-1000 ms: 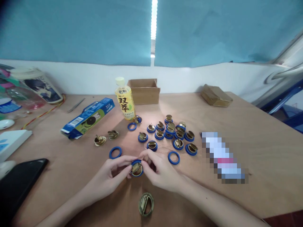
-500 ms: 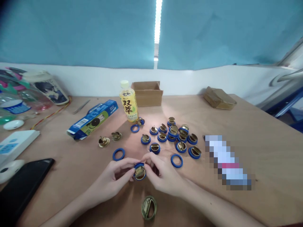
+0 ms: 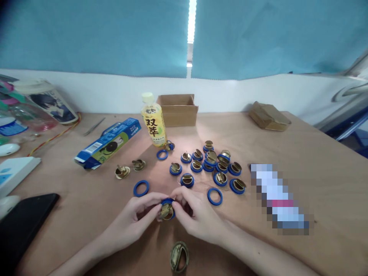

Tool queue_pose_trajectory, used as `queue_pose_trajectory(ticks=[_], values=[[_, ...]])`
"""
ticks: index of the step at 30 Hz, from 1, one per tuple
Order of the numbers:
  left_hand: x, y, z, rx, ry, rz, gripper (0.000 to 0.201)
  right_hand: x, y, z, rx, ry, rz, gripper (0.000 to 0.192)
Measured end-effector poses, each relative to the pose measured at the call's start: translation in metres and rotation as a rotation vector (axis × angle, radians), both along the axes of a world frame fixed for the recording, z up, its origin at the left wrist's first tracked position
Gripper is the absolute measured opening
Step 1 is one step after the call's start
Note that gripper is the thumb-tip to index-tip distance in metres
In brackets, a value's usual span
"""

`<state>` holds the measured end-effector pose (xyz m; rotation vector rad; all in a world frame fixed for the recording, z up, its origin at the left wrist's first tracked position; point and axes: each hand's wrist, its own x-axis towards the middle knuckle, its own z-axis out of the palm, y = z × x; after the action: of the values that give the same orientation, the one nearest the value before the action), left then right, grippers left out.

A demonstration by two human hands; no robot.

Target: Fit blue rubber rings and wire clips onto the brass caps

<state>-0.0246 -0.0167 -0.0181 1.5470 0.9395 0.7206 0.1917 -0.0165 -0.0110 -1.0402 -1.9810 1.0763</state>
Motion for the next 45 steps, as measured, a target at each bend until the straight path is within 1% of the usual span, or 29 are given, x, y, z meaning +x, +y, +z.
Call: queue_pose_trajectory(ticks=[6, 9, 15, 22, 25, 29, 33, 39, 45], values=[[0.001, -0.002, 0.0, -0.089, -0.067, 0.024, 0.025, -0.001, 0.001, 0.0, -0.054, -0.04, -0.021, 0.009], [0.002, -0.003, 0.0, -0.098, -0.085, 0.045, 0.024, 0.0, 0.001, 0.001, -0.047, -0.096, -0.022, 0.014], [0.003, -0.004, 0.003, -0.089, -0.079, 0.052, 0.024, 0.001, 0.002, 0.004, -0.066, -0.135, 0.052, 0.019], [0.004, -0.002, 0.009, -0.111, -0.108, 0.08, 0.022, 0.002, 0.001, 0.005, -0.119, -0.1, 0.067, 0.021], [0.003, -0.001, 0.009, -0.115, -0.128, 0.09, 0.022, 0.003, 0.001, 0.004, -0.103, -0.111, 0.079, 0.025], [0.002, -0.004, 0.009, -0.142, -0.141, 0.067, 0.022, 0.004, 0.002, 0.003, -0.068, -0.098, 0.098, 0.023], [0.002, -0.004, 0.01, -0.15, -0.134, 0.071, 0.021, 0.004, 0.002, 0.005, -0.066, -0.083, 0.114, 0.016], [0.001, -0.004, 0.01, -0.172, -0.123, 0.049, 0.023, 0.004, 0.0, 0.006, -0.059, -0.11, 0.112, 0.012], [0.0, -0.004, 0.006, -0.222, -0.138, -0.039, 0.021, 0.004, 0.0, 0.006, -0.057, -0.117, 0.109, 0.014]])
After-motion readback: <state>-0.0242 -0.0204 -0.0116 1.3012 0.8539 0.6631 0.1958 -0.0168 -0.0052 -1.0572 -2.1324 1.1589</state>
